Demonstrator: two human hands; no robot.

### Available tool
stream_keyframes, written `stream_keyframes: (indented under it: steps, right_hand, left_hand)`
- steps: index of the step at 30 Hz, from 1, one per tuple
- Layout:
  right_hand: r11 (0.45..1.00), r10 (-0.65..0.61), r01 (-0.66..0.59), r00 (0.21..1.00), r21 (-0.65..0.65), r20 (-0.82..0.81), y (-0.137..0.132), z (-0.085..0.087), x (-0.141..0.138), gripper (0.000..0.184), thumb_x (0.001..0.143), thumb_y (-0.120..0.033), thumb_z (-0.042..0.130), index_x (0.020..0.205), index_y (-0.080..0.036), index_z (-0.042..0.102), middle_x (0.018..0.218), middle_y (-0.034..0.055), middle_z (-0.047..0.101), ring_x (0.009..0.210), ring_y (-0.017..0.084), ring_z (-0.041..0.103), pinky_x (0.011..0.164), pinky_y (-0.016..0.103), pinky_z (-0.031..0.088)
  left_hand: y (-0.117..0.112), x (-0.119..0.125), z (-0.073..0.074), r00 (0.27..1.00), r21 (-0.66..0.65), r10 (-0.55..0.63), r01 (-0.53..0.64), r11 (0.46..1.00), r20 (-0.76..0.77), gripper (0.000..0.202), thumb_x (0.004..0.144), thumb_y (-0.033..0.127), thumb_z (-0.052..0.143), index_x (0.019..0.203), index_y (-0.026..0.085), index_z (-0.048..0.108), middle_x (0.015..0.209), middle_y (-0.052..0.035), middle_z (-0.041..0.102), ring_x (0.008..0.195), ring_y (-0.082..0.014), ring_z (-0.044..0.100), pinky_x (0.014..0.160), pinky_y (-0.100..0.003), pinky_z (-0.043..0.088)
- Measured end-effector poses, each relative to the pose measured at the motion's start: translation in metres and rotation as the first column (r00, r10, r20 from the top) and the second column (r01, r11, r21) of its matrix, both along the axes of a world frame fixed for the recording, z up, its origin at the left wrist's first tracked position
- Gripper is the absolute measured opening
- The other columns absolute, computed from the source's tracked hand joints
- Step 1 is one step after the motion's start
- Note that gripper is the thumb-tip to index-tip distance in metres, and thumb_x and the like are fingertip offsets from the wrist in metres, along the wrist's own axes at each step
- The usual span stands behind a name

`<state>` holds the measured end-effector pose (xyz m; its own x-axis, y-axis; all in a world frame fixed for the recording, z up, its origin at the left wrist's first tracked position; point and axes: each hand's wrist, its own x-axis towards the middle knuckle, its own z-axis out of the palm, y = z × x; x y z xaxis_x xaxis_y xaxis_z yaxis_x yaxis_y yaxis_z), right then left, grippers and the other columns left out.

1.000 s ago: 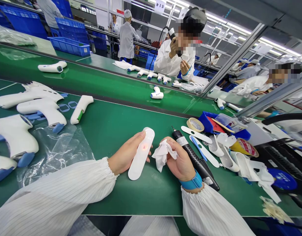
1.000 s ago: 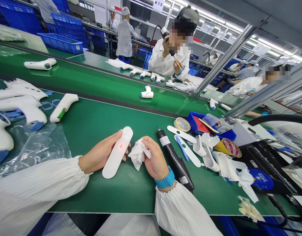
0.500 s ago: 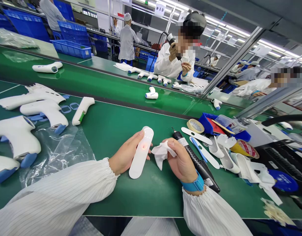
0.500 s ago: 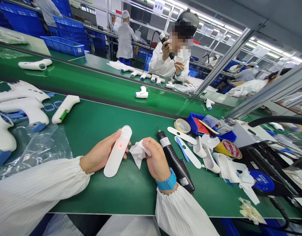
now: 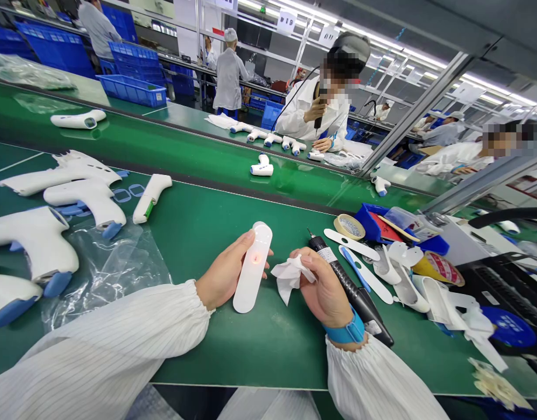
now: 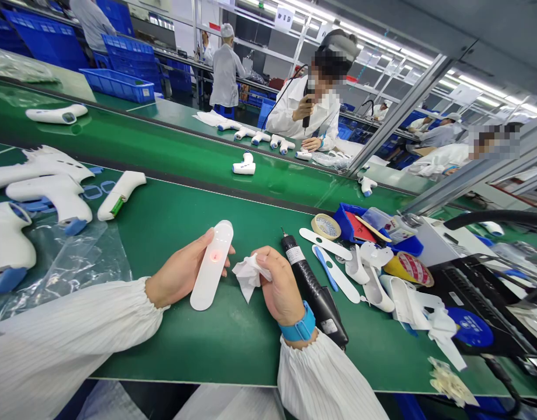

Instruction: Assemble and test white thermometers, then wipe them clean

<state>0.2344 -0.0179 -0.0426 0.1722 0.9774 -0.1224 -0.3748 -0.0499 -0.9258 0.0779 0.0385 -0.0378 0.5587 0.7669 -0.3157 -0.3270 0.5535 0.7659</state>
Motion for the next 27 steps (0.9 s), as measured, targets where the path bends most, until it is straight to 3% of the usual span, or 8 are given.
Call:
stream_keyframes:
  steps: [8,13,19,24,27]
  right_hand:
    - [0.998,0.032,-0.031,0.999,0.055,-0.010,-0.001,-0.002,0.003,0.014,0.070,-0.028,0.056,0.060,-0.018,0.056,0.066,-0.0011,0.049,0.056,0.011,0.040,0.050,0.023,0.031]
    - [0.997,0.037,-0.037,0.999,0.073,-0.009,-0.001,0.000,0.003,0.015,0.070,-0.027,0.053,0.058,-0.018,0.053,0.066,-0.0008,0.049,0.056,0.011,0.039,0.050,0.023,0.030]
    - [0.992,-0.077,0.071,0.996,0.107,0.048,-0.003,0.007,0.011,0.014,0.070,-0.027,0.056,0.059,-0.019,0.055,0.071,-0.0010,0.052,0.055,0.011,0.041,0.050,0.024,0.030]
    - [0.978,-0.176,0.179,0.984,0.103,-0.040,-0.022,0.024,0.023,0.015,0.069,-0.028,0.059,0.058,-0.020,0.053,0.080,0.0028,0.059,0.080,0.019,0.052,0.065,0.029,0.042]
    - [0.969,-0.216,0.228,0.969,0.093,-0.122,-0.040,0.035,0.035,0.017,0.071,-0.027,0.061,0.059,-0.020,0.051,0.060,-0.0014,0.048,0.062,0.013,0.048,0.060,0.028,0.043]
  left_hand:
    - [0.000,-0.001,0.003,1.000,-0.012,-0.017,0.017,1.000,-0.004,0.033,0.085,0.045,0.043,0.094,0.015,0.056,0.082,-0.0035,0.060,0.059,-0.0108,0.054,0.058,-0.025,0.047]
    - [-0.001,-0.001,0.004,1.000,0.014,-0.020,0.020,1.000,0.003,0.035,0.085,0.045,0.044,0.098,0.015,0.055,0.084,-0.0040,0.060,0.064,-0.0116,0.055,0.060,-0.025,0.048]
    - [-0.003,-0.002,0.002,0.999,0.102,-0.020,0.015,0.995,0.046,0.035,0.084,0.046,0.046,0.106,0.020,0.052,0.090,-0.0045,0.061,0.071,-0.0132,0.056,0.063,-0.026,0.048]
    - [-0.003,-0.003,0.002,0.999,0.102,-0.009,0.006,0.995,0.035,0.036,0.083,0.045,0.048,0.108,0.020,0.052,0.088,-0.0038,0.061,0.069,-0.0128,0.055,0.063,-0.026,0.048]
    - [-0.003,-0.003,0.003,0.999,0.082,0.011,-0.014,0.997,0.031,0.034,0.083,0.043,0.048,0.107,0.020,0.051,0.089,-0.0044,0.062,0.068,-0.0127,0.056,0.062,-0.027,0.049]
